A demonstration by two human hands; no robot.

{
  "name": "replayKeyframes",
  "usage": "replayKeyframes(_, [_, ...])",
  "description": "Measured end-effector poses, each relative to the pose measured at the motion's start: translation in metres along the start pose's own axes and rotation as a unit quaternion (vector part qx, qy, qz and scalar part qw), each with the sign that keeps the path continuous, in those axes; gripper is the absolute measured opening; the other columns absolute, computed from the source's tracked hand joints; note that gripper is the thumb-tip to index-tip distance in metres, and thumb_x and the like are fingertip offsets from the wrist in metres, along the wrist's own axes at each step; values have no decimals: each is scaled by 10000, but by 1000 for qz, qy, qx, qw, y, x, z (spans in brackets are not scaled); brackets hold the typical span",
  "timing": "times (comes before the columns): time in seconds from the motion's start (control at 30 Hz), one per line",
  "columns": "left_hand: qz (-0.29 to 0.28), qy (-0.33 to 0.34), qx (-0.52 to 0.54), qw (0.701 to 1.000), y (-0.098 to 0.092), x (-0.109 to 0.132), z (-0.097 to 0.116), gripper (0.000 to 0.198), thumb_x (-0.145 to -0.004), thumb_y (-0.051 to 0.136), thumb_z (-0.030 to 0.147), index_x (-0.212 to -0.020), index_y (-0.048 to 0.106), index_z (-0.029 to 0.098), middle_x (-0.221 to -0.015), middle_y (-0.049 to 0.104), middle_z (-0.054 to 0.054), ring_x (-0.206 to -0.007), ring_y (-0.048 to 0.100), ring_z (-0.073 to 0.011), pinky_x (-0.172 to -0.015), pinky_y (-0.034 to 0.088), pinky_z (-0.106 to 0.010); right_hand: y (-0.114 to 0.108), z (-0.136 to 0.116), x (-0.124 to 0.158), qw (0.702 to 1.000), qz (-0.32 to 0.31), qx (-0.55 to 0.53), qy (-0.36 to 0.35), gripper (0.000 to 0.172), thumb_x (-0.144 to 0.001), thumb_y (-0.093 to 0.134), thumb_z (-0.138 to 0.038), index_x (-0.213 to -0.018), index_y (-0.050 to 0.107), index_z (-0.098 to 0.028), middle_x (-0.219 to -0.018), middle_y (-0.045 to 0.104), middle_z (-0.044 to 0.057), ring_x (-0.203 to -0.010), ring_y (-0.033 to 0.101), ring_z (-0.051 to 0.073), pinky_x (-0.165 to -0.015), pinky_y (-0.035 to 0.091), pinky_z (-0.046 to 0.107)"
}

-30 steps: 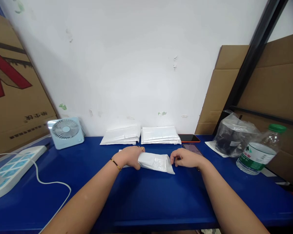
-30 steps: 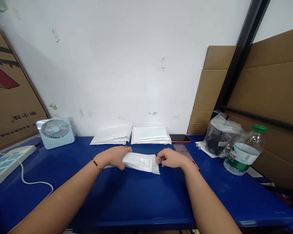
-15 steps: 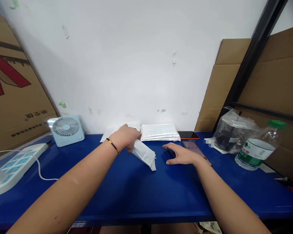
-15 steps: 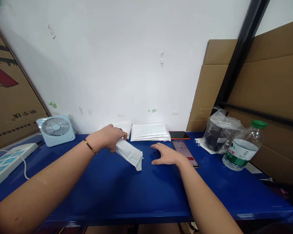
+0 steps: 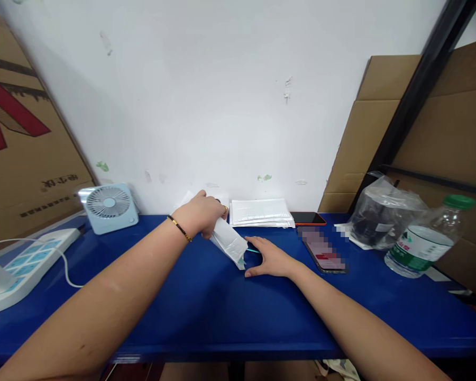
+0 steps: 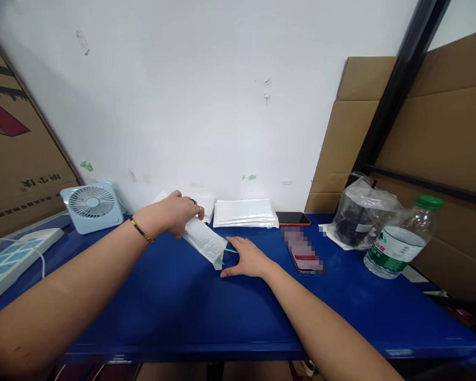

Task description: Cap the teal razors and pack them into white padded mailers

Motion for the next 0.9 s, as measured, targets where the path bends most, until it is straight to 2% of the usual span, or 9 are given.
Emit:
replayKeyframes(0.1, [3,20,9,1000,14,-6,4,617,-438,742,250,-1030,572,275,-956,637,-48,-915,555,-239,-857,314,-383,1,-2,0,1000,2,21,-10,1009,-545,647,-669,-1387,271,-261,-1424,308,89,-1311,225,328,-1064,190,496])
replayKeyframes(0.2, [-32,48,57,997,50,-14,12,529,-470,726,308,-978,583,280,-935,646,-24,-911,567,-235,-875,320,-389,3,-1,-1,999,-5,51,-14,965,-588,596,-692,-1386,278,-250,-1431,296,90,-1320,214,312,-1081,140,489])
replayKeyframes(0.27, [-57,60,120,989,79,-17,17,510,-532,688,390,-1015,561,286,-984,639,-16,-927,571,-229,-900,318,-401,4,1,-1,998,-15,66,-17,911,-640,545,-697,-1390,264,-261,-1438,284,86,-1329,198,298,-1087,113,486])
replayKeyframes(0.37, [-62,40,179,981,111,-16,16,767,-503,695,496,-1197,441,292,-1154,564,-54,-1061,510,-263,-931,317,-426,2,6,0,997,-21,78,-8,811,-714,464,-690,-1387,266,-284,-1444,270,80,-1336,188,284,-1086,100,483])
replayKeyframes(0.43, [-65,24,196,978,122,-11,14,882,-470,712,521,-1258,377,307,-1229,504,-69,-1120,464,-286,-924,333,-442,1,10,0,997,-28,79,1,807,-716,461,-690,-1387,266,-285,-1451,254,79,-1339,175,287,-1084,107,477])
replayKeyframes(0.53, [-55,13,211,976,118,-4,9,780,-518,692,491,-1225,414,316,-1191,516,-57,-1068,505,-275,-852,407,-393,0,13,1,997,-36,67,5,886,-668,524,-689,-1399,233,-281,-1461,228,77,-1341,162,297,-1083,122,467])
replayKeyframes(0.67, [-16,18,163,986,86,-4,4,647,-537,680,389,-1150,490,306,-1084,565,-45,-945,567,-249,-760,451,-330,-2,14,2,999,-22,44,9,969,-616,593,-671,-1408,202,-270,-1457,236,83,-1330,185,305,-1072,172,463])
replayKeyframes(0.77, [-19,38,121,992,65,-10,9,608,-506,693,357,-1092,539,300,-1063,578,-48,-897,582,-250,-729,461,-329,-2,13,2,999,-14,47,-2,965,-618,596,-666,-1405,217,-259,-1451,249,90,-1325,197,306,-1070,177,464])
replayKeyframes(0.9, [-38,66,87,993,49,-18,23,550,-496,695,341,-1030,588,268,-1013,611,-63,-840,598,-259,-682,469,-332,-2,11,2,998,-8,62,-12,939,-630,581,-672,-1399,238,-255,-1439,273,93,-1318,213,303,-1069,174,469])
Point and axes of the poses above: each hand's wrist, its own x-axis away from the middle knuckle, its own y-axis out of the palm, z = x × y, the point moved 8 cm from there along -x, towards the middle knuckle
